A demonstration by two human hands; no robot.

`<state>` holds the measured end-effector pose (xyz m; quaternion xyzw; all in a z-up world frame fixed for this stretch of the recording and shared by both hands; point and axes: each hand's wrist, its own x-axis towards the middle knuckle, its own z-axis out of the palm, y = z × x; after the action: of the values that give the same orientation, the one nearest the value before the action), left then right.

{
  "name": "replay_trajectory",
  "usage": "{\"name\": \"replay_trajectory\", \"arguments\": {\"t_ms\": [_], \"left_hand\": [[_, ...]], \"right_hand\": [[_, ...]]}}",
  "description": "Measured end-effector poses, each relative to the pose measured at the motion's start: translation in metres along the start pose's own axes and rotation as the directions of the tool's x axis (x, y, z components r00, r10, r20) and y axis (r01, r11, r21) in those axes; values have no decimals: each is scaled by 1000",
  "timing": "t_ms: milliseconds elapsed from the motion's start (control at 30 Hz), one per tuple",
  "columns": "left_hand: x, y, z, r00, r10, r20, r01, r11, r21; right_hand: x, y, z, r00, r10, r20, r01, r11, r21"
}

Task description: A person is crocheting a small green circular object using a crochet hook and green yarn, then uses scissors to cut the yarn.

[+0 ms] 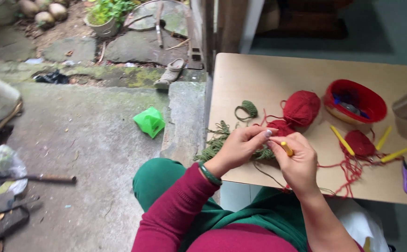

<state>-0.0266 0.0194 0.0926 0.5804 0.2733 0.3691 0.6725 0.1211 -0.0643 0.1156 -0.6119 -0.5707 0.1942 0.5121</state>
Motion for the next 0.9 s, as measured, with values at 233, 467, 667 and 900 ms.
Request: {"name": "replay_trajectory", "arguments": {"t_ms": [233, 467, 667, 900], "left_hand": [[7, -19, -13, 982, 21, -187, -77, 952, -295], [2, 16, -21, 999, -36, 33, 46, 925, -378], [5, 1, -20, 998, 15, 61, 22, 825, -564], [0, -2, -9, 996, 62, 71, -12, 828, -561]], "right_hand": [[-15, 4, 1, 1000, 30, -1, -30, 998, 48], [-27, 19, -10, 982, 175, -67, -124, 875, 468], [-32, 26, -10, 980, 33, -195, 43, 926, 374], [-39, 38, 5, 987, 2, -160, 71, 893, 445]]}}
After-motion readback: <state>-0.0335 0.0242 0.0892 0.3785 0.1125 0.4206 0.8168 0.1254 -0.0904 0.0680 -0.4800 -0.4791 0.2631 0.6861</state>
